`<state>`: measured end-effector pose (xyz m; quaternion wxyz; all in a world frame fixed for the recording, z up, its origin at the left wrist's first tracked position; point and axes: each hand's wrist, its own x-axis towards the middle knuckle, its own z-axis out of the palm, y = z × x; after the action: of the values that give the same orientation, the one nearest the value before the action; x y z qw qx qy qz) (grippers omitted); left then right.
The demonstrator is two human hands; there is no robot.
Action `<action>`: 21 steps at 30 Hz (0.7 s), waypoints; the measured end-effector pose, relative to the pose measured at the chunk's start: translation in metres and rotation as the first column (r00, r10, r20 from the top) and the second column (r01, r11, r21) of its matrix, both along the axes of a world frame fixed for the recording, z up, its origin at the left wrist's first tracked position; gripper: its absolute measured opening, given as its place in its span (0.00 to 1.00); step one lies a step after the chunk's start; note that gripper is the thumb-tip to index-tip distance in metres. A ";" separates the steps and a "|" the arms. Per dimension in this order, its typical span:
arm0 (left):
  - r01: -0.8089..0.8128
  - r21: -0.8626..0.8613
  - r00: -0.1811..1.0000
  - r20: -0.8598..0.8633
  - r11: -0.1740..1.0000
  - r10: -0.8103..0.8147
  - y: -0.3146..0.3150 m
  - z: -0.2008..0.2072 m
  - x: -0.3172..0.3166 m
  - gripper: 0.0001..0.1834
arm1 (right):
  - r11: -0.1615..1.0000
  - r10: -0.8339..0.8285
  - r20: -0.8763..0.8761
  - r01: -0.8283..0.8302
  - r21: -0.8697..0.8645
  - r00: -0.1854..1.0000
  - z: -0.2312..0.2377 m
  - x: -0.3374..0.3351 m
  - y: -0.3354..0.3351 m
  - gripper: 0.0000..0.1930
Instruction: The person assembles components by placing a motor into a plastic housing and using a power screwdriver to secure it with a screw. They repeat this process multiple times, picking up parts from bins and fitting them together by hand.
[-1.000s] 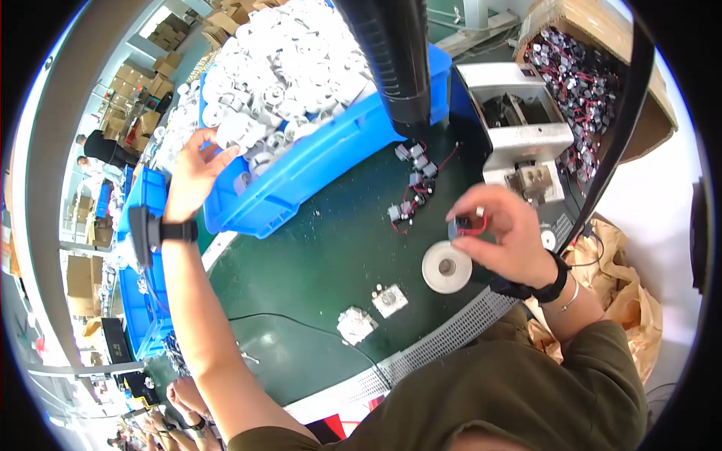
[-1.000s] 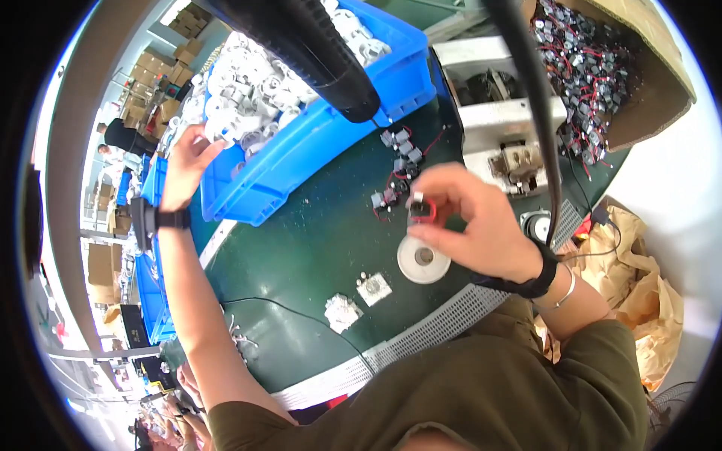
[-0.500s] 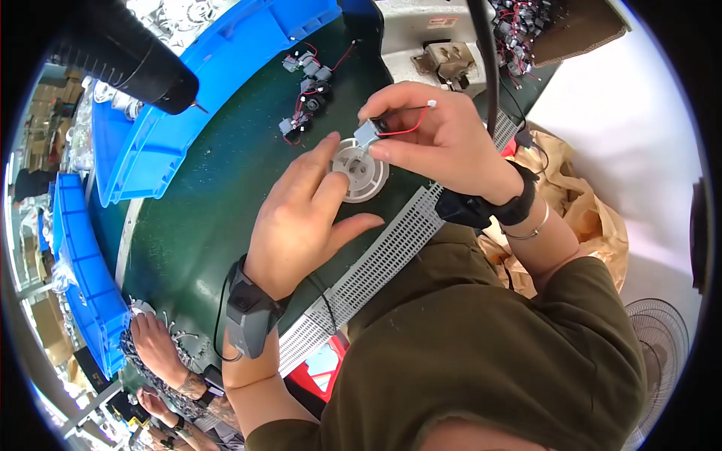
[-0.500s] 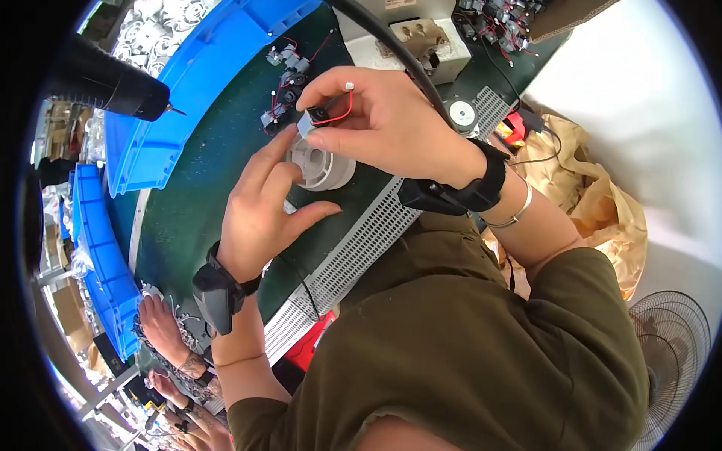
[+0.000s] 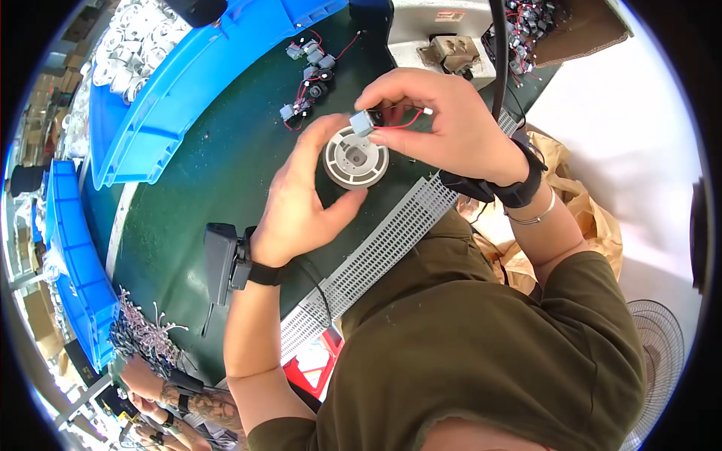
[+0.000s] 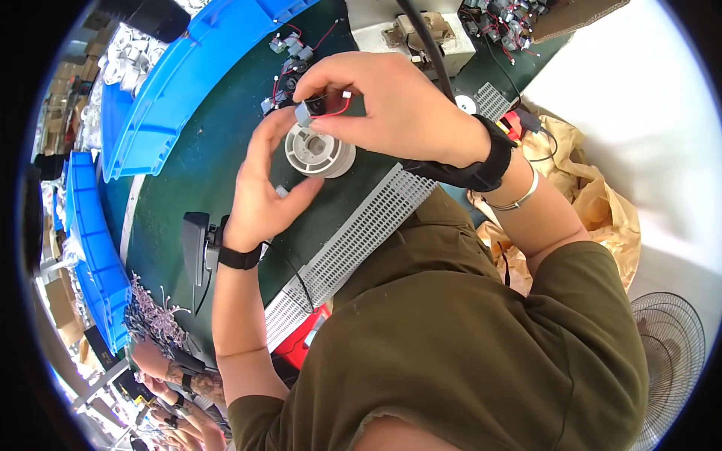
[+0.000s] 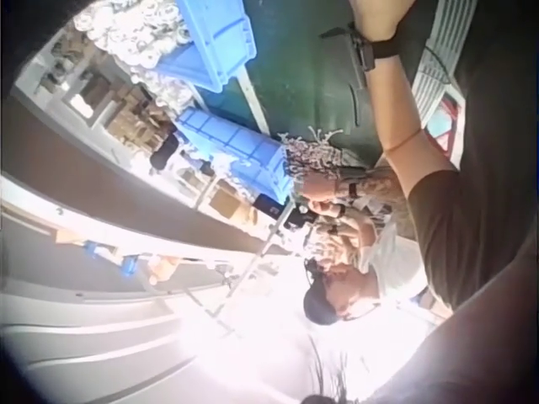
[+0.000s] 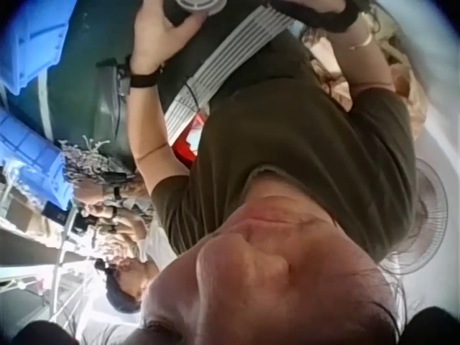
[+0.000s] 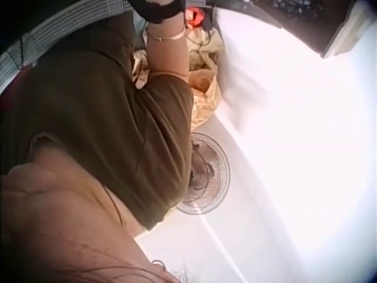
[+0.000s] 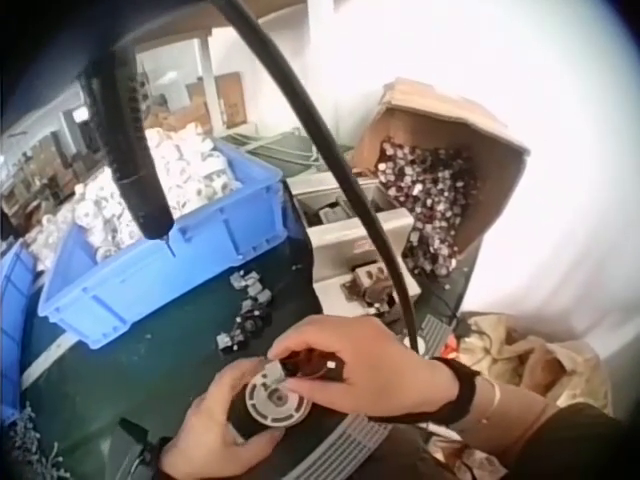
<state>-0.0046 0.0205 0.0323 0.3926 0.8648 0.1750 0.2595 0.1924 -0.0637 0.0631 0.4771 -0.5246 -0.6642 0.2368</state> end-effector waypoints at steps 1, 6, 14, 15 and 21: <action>0.020 -0.045 1.000 -0.015 0.999 -0.021 0.003 -0.002 -0.003 0.42 | 1.000 0.003 0.000 -0.003 0.000 1.000 0.001 0.000 -0.001 0.14; -0.039 0.111 0.999 0.039 0.993 0.035 -0.003 0.003 -0.003 0.39 | 0.998 -0.006 -0.004 0.005 -0.055 1.000 0.001 -0.004 -0.005 0.13; -0.133 0.171 0.985 0.133 0.976 0.111 -0.010 -0.011 0.012 0.31 | 1.000 0.023 0.297 -0.016 -0.024 0.955 -0.008 -0.013 0.003 0.14; -0.142 0.169 0.983 0.137 0.975 0.119 -0.010 -0.012 0.012 0.32 | 0.999 0.019 0.362 -0.029 0.021 0.932 -0.010 -0.013 0.004 0.15; -0.128 0.179 0.986 0.127 0.976 0.106 -0.007 -0.008 0.007 0.37 | 0.968 0.248 0.562 -0.223 -0.114 0.789 0.011 -0.003 0.004 0.19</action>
<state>0.0026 0.0134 0.0245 0.3035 0.8693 0.1775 0.3475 0.1891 -0.0595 0.0737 0.2113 -0.4943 -0.8315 0.1399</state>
